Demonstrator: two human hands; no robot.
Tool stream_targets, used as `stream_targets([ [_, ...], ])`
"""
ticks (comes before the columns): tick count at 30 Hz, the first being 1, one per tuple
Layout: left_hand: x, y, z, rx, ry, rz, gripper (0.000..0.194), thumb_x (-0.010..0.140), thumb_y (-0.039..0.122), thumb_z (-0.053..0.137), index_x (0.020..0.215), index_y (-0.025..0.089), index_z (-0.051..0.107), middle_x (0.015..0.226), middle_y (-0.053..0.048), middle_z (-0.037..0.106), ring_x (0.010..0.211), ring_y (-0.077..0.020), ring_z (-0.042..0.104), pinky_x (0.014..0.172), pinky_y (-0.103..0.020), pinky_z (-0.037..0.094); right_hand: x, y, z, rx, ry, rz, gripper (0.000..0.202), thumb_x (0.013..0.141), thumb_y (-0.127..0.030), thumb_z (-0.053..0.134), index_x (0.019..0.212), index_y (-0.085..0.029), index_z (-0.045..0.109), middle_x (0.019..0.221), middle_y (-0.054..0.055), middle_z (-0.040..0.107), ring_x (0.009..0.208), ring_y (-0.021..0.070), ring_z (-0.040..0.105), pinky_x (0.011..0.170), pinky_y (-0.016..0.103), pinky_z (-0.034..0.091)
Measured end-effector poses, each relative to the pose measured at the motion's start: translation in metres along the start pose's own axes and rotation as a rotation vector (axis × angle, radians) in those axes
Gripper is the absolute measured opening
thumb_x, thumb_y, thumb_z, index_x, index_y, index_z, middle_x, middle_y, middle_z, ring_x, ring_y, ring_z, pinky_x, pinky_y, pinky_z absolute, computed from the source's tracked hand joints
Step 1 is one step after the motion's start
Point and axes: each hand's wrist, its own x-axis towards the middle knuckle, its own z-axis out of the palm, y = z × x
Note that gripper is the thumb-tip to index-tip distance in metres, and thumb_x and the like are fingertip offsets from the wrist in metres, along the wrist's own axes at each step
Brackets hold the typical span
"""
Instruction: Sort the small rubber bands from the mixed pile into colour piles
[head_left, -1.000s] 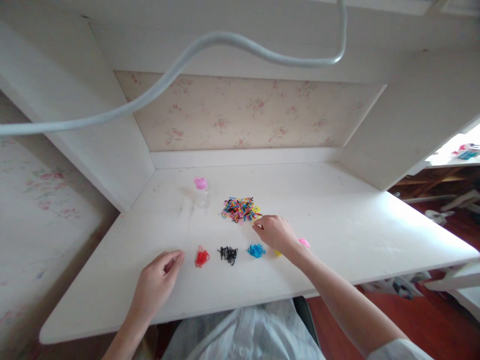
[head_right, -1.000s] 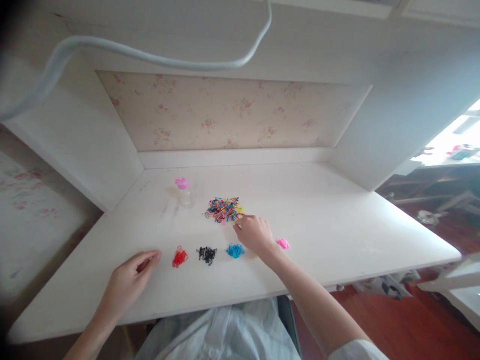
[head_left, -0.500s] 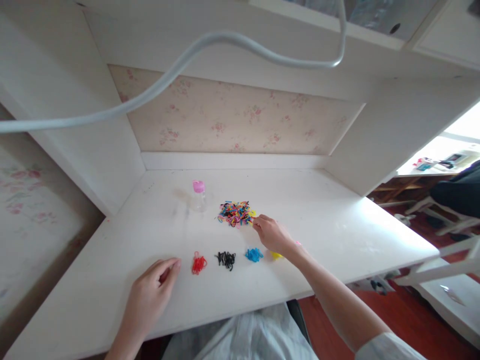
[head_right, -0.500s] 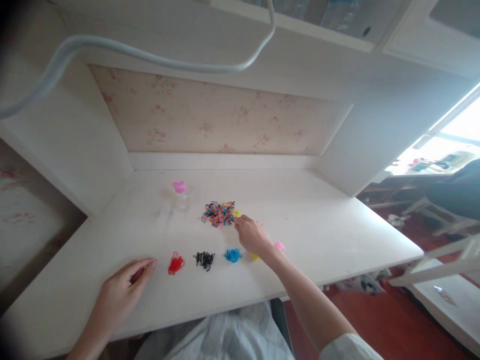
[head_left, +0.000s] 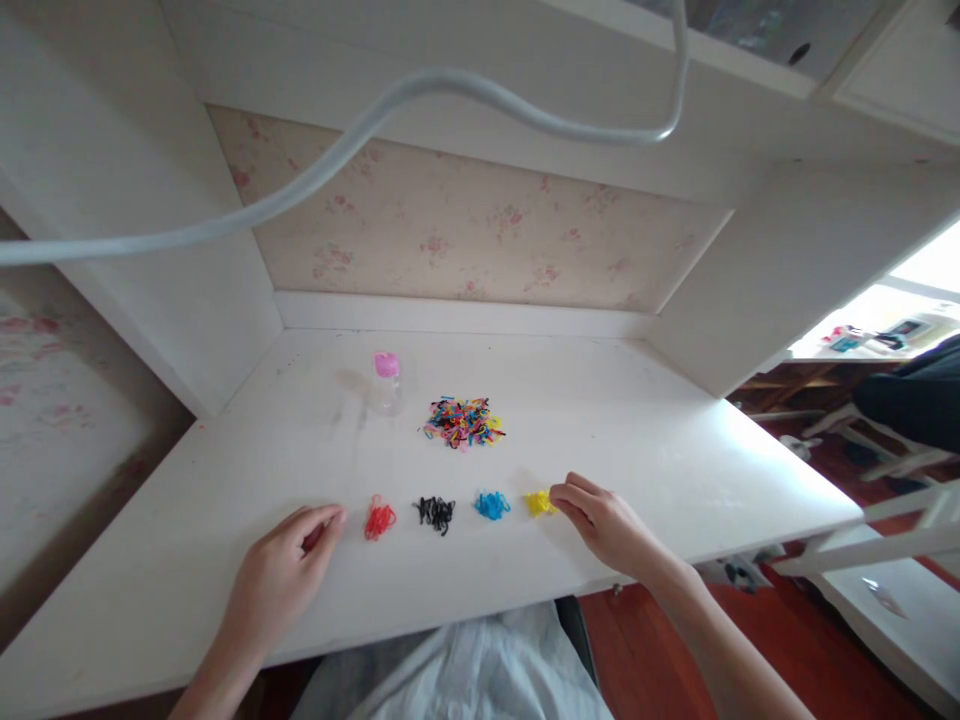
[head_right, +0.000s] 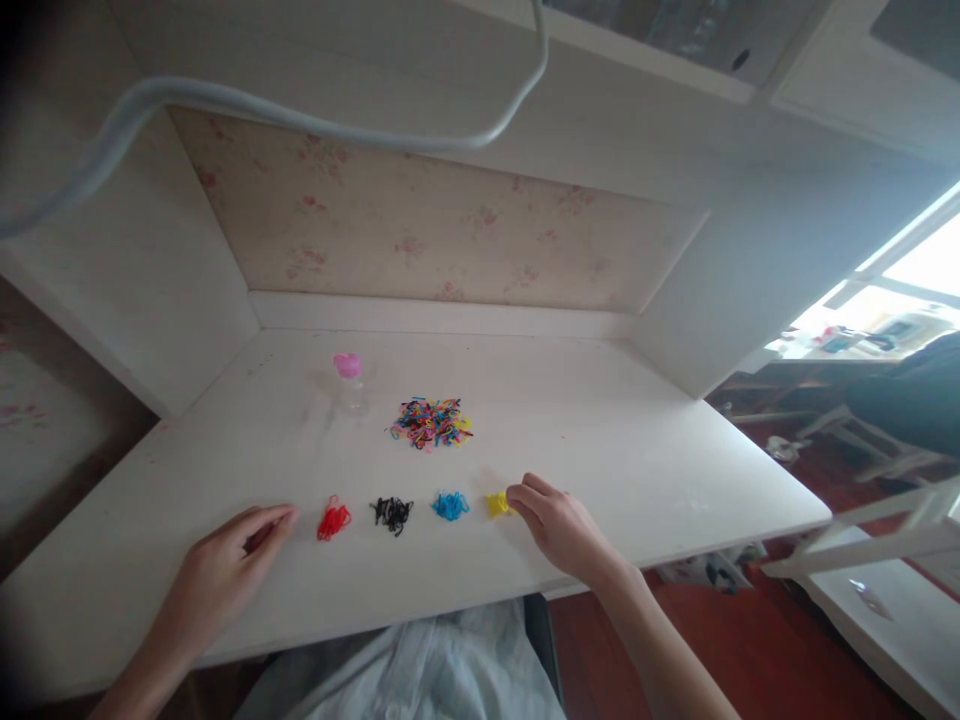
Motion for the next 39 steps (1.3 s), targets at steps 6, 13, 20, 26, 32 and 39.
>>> stream_targets([
  [6, 0.001, -0.003, 0.001, 0.017, -0.010, -0.022, 0.031, 0.083, 0.049, 0.050, 0.088, 0.024, 0.068, 0.086, 0.001, 0.073, 0.075, -0.0147, 0.067, 0.067, -0.019, 0.050, 0.002, 0.000, 0.001, -0.119, -0.034, -0.065, 0.030, 0.095, -0.027, 0.035, 0.099, -0.026, 0.065, 0.085, 0.002, 0.061, 0.067, 0.0097, 0.059, 0.061, 0.020, 0.040],
  [13, 0.016, 0.029, -0.006, -0.008, -0.093, 0.047, 0.030, 0.085, 0.045, 0.048, 0.088, 0.023, 0.068, 0.091, -0.001, 0.072, 0.079, -0.0156, 0.066, 0.069, -0.021, 0.050, -0.009, 0.009, -0.003, -0.016, 0.137, 0.009, 0.032, 0.095, -0.033, 0.034, 0.098, -0.023, 0.065, 0.083, 0.004, 0.063, 0.063, 0.0105, 0.058, 0.061, 0.022, 0.042],
  [20, 0.053, 0.121, 0.020, 0.121, -0.302, 0.357, 0.027, 0.090, 0.033, 0.041, 0.081, 0.024, 0.066, 0.080, 0.000, 0.067, 0.071, -0.0130, 0.061, 0.067, -0.023, 0.043, -0.028, 0.035, 0.017, 0.196, 0.446, 0.270, 0.027, 0.091, -0.039, 0.044, 0.091, -0.021, 0.065, 0.078, 0.003, 0.064, 0.061, 0.0111, 0.055, 0.057, 0.021, 0.043],
  [26, 0.086, 0.160, 0.067, 0.349, -0.368, 0.496, 0.025, 0.090, 0.030, 0.042, 0.087, 0.025, 0.066, 0.088, -0.001, 0.066, 0.079, -0.0149, 0.063, 0.064, -0.024, 0.043, -0.016, 0.033, 0.004, -0.014, 0.259, 0.190, 0.029, 0.093, -0.036, 0.041, 0.096, -0.027, 0.068, 0.080, 0.001, 0.063, 0.062, 0.0104, 0.057, 0.059, 0.022, 0.039],
  [32, 0.104, 0.173, 0.093, 0.432, -0.352, 0.513, 0.028, 0.091, 0.029, 0.039, 0.101, 0.025, 0.065, 0.098, -0.004, 0.064, 0.078, -0.0184, 0.064, 0.065, -0.029, 0.045, 0.026, 0.023, -0.019, -0.261, -0.046, 0.051, 0.023, 0.090, -0.030, 0.048, 0.100, -0.036, 0.068, 0.087, -0.001, 0.063, 0.068, 0.0119, 0.060, 0.055, 0.023, 0.032],
  [39, 0.112, 0.173, 0.104, 0.497, -0.371, 0.505, 0.034, 0.093, 0.027, 0.033, 0.109, 0.028, 0.063, 0.101, -0.006, 0.062, 0.079, -0.0190, 0.064, 0.066, -0.030, 0.047, 0.048, 0.028, -0.010, -0.227, -0.225, 0.048, 0.025, 0.091, -0.029, 0.044, 0.091, -0.029, 0.069, 0.090, 0.001, 0.062, 0.073, 0.0121, 0.059, 0.061, 0.022, 0.033],
])
